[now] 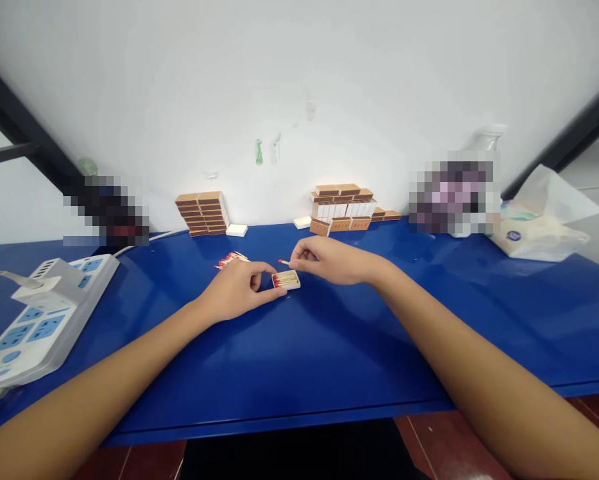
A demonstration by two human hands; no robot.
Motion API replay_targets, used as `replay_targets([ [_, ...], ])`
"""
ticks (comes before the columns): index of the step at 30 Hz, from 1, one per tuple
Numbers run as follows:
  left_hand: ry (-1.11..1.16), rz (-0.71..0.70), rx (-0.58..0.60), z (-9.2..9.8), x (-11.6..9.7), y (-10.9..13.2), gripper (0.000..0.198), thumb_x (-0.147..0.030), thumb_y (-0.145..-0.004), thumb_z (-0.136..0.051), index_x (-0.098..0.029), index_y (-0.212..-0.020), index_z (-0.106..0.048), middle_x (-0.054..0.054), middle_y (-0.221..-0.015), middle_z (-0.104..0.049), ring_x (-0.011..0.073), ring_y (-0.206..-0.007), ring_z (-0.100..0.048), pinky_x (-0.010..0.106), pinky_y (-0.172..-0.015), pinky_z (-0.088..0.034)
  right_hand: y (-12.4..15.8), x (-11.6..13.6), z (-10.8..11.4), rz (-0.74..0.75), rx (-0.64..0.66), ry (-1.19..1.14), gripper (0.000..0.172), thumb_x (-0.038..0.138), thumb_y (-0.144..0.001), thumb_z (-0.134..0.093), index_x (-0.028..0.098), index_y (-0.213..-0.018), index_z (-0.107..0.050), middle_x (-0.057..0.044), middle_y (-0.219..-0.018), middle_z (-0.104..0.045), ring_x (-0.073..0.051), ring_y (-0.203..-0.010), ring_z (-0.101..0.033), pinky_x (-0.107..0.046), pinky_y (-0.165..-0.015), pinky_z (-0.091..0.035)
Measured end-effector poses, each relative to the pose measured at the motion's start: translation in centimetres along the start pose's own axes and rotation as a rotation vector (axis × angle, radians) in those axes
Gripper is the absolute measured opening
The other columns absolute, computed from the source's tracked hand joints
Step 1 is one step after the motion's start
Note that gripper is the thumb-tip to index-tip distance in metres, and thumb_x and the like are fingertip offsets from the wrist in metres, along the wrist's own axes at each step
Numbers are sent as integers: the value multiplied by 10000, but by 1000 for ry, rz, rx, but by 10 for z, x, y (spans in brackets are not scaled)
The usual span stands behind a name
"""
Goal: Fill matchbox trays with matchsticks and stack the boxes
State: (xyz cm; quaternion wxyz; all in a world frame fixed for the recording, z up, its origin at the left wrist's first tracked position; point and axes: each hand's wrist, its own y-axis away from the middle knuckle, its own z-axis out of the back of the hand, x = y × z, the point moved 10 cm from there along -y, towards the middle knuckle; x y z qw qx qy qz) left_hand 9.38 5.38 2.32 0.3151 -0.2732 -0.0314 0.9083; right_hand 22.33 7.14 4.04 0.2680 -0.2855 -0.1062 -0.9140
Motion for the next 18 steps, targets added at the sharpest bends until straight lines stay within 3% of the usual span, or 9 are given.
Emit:
replay_targets([
  [8,17,41,23,-1,3,0,372,-549,-877,-712,-201,-994,-772,-39,-575,-557,121,-517,-480,281,-534,-281,7,4,-19,2,41,-20,332,505,-983,-550,190,-999,-652,-65,-942,-689,-176,-771,-569,-306,-673,-424],
  [14,3,42,33,0,2,0,382,-552,-873,-716,-200,-1010,-771,-34,-591,-578,124,-529,-498,279,-546,-296,6,1,-22,-11,19,26,262,435,-994,-555,188,-997,-643,-72,-958,-684,-181,-781,-574,-303,-685,-425],
  [18,2,39,29,-1,3,0,376,-560,-881,-703,-206,-989,-767,-35,-584,-575,123,-523,-496,280,-549,-299,5,4,-22,55,-29,78,202,382,-985,-567,196,-985,-646,-79,-1000,-681,-191,-841,-588,-309,-727,-434],
])
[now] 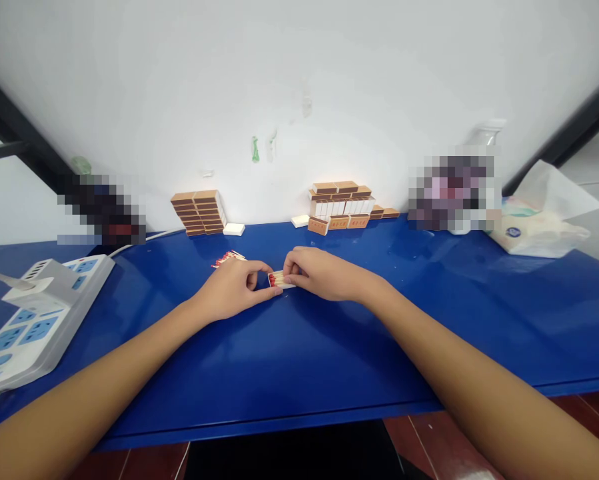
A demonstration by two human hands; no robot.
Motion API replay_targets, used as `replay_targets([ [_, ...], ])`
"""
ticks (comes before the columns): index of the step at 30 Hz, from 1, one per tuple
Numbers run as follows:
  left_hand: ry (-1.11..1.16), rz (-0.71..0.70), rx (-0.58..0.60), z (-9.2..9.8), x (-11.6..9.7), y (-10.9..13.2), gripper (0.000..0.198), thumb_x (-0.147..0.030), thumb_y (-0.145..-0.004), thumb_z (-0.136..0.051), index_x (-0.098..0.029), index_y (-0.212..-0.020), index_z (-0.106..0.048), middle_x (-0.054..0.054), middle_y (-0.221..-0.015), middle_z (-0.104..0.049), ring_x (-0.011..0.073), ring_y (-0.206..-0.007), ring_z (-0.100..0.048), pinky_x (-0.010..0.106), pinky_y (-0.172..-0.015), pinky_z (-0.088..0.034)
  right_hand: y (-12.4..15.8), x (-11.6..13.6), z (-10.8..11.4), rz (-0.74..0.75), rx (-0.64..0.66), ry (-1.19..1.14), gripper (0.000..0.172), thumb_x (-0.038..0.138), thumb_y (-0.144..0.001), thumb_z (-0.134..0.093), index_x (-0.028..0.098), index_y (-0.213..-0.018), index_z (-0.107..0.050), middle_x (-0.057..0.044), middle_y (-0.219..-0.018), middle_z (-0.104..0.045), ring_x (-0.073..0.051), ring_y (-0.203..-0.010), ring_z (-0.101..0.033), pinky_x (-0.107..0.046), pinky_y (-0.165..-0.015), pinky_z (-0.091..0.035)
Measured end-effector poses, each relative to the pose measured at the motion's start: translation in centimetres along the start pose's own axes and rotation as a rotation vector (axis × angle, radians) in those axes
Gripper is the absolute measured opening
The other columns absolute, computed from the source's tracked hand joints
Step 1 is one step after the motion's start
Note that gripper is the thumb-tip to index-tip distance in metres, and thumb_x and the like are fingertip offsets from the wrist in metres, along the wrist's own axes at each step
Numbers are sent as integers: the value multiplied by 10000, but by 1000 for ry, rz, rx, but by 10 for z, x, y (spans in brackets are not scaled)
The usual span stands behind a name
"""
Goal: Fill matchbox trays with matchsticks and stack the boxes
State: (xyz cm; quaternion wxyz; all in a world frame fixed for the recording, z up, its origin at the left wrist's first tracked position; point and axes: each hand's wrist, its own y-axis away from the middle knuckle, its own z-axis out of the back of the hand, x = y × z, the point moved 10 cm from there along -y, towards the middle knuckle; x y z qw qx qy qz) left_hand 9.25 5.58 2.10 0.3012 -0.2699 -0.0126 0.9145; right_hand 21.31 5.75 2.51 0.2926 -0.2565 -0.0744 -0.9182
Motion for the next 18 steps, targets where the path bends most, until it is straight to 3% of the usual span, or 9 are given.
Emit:
replay_targets([
  [4,-3,-3,1,0,0,0,371,-551,-876,-712,-205,-997,-768,-37,-580,-572,126,-523,-499,282,-547,-297,1,4,3,43,-31,34,175,342,-974,-568,200,-979,-670,-72,-994,-676,-191,-868,-595,-308,-752,-440],
  [12,-8,4,8,0,0,-1,384,-541,-871,-722,-212,-1062,-774,-37,-598,-591,129,-538,-516,285,-546,-304,1,-12,11,-53,9,-41,175,357,-924,-627,207,-974,-701,-44,-894,-701,-166,-738,-594,-288,-647,-432],
  [18,-9,5,10,-1,1,0,380,-545,-872,-721,-221,-1063,-773,-38,-592,-587,133,-547,-526,282,-550,-304,1,-16,11,-42,5,-12,176,354,-932,-614,206,-931,-708,-36,-851,-699,-159,-710,-579,-278,-631,-421],
])
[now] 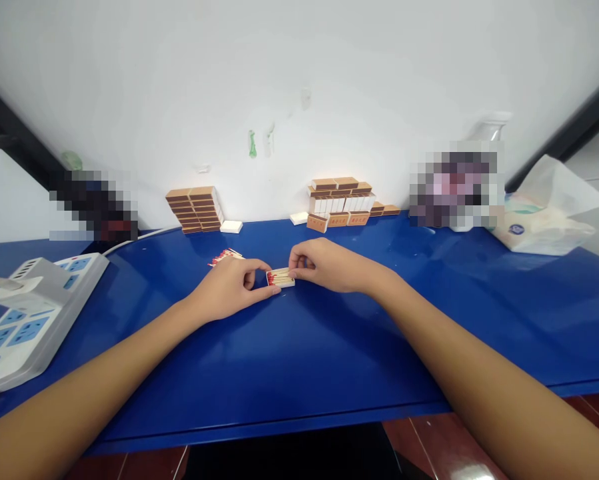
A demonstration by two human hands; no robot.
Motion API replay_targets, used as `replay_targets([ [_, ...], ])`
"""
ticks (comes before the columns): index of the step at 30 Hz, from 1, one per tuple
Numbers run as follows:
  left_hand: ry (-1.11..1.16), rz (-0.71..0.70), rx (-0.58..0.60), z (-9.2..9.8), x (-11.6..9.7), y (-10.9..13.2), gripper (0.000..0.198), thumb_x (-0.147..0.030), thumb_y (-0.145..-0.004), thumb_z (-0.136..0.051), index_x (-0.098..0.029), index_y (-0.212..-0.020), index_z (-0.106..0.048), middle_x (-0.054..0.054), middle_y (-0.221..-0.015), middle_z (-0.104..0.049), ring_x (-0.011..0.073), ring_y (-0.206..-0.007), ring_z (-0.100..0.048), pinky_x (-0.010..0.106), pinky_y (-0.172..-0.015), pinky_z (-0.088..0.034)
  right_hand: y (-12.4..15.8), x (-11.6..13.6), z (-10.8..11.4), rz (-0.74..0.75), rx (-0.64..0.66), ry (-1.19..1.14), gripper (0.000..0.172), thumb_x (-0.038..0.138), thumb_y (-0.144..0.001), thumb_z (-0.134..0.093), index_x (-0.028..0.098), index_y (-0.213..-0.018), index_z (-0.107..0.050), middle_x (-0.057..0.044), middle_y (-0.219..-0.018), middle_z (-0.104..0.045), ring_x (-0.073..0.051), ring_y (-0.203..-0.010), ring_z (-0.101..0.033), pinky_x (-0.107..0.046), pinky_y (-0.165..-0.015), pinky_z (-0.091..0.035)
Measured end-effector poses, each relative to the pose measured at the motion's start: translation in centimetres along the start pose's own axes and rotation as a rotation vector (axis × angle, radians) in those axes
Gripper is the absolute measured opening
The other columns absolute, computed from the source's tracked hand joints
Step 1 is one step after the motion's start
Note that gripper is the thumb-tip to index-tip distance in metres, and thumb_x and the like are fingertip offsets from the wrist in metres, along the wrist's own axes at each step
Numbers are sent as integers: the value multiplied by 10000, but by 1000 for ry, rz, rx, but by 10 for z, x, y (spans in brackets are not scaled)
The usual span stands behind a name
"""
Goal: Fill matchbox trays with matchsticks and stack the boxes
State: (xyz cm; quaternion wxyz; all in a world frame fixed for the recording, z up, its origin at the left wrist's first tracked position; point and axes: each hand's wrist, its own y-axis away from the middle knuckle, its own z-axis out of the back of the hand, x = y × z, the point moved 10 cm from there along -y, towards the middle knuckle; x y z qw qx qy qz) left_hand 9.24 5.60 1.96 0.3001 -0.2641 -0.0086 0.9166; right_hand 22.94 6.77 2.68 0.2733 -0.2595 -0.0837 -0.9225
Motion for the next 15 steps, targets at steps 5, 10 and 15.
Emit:
replay_targets([
  [5,3,-5,-2,0,0,-1,388,-554,-876,-717,-221,-1068,-772,-37,-595,-581,132,-551,-522,283,-553,-303,0,3,-2,-1,-7,-23,179,357,-936,-606,202,-930,-693,-41,-874,-712,-161,-726,-592,-284,-648,-418],
  [10,-10,-25,-10,0,-1,-2,385,-558,-882,-709,-218,-1053,-767,-37,-600,-578,129,-549,-510,284,-561,-303,0,10,1,57,-49,-4,160,327,-949,-596,196,-924,-684,-44,-888,-700,-160,-754,-582,-284,-671,-411],
  [15,-26,-36,-17,0,-1,-1,378,-563,-884,-705,-220,-1032,-762,-36,-601,-582,131,-554,-513,281,-564,-303,0,18,0,125,-76,-4,134,284,-958,-594,197,-919,-689,-37,-880,-689,-162,-768,-577,-290,-690,-412],
])
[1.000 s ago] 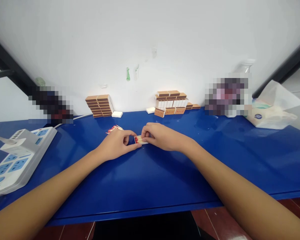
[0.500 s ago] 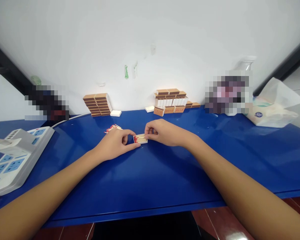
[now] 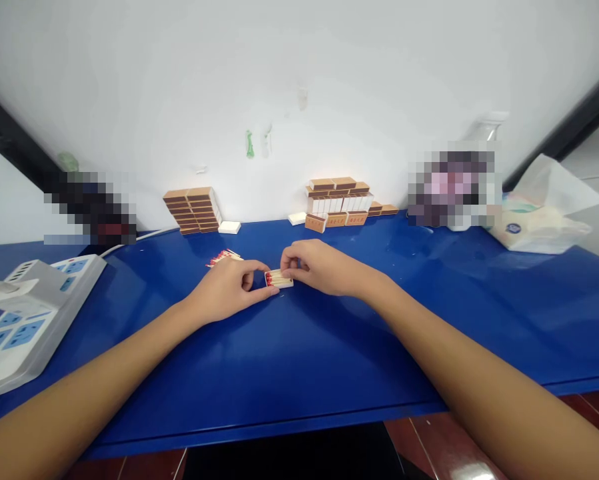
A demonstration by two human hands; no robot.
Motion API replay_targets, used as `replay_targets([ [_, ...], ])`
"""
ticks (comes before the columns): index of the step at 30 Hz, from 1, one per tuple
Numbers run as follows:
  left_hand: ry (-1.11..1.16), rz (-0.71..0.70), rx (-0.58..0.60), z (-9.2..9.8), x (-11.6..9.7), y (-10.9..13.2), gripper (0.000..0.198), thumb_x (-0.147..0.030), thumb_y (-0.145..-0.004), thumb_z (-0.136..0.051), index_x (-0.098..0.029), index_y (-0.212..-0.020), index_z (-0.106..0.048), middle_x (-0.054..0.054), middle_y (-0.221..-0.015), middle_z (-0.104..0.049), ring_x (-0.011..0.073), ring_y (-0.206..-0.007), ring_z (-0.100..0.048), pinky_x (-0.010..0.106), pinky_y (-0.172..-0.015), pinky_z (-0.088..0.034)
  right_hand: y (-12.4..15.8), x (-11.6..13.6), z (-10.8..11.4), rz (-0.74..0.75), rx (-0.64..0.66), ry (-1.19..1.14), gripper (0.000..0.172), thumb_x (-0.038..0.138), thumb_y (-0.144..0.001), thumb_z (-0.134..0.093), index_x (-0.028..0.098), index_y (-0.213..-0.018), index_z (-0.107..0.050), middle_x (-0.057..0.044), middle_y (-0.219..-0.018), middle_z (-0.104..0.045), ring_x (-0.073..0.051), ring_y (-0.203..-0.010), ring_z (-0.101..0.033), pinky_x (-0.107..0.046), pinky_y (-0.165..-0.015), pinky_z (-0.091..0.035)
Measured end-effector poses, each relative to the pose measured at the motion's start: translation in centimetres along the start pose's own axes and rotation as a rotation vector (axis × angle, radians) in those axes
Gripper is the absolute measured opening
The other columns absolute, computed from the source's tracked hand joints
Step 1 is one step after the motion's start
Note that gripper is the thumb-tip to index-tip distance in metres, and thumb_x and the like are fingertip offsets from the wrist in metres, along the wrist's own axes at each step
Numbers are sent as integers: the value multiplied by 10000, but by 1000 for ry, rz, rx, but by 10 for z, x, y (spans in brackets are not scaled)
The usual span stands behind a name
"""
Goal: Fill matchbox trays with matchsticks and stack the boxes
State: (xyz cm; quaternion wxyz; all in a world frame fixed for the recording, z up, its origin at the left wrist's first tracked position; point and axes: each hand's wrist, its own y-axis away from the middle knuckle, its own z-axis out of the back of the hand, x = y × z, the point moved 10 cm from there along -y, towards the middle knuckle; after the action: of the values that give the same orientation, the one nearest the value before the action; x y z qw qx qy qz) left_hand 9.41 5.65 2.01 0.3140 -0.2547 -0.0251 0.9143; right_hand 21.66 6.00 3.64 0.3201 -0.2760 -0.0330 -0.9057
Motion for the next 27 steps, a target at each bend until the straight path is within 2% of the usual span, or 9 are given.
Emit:
replay_targets([
  [8,-6,-8,-8,0,0,0,355,-551,-889,-705,-224,-1018,-757,-37,-599,-581,128,-546,-503,279,-565,-300,-1,3,3,9,-46,26,116,242,-955,-592,196,-902,-685,-38,-879,-680,-163,-775,-572,-297,-691,-413],
  [12,-12,-18,-7,-1,-1,-1,335,-538,-896,-701,-228,-1010,-755,-39,-596,-576,126,-546,-501,279,-563,-298,-3,3,2,7,-76,22,124,282,-952,-624,194,-883,-678,-31,-851,-666,-153,-742,-559,-291,-667,-406],
  [27,-13,-31,-20,0,-1,0,326,-531,-900,-697,-219,-980,-751,-36,-586,-584,129,-538,-503,282,-558,-292,-4,8,-5,50,-67,22,138,299,-956,-641,192,-872,-668,-25,-836,-633,-149,-752,-547,-287,-680,-406],
])
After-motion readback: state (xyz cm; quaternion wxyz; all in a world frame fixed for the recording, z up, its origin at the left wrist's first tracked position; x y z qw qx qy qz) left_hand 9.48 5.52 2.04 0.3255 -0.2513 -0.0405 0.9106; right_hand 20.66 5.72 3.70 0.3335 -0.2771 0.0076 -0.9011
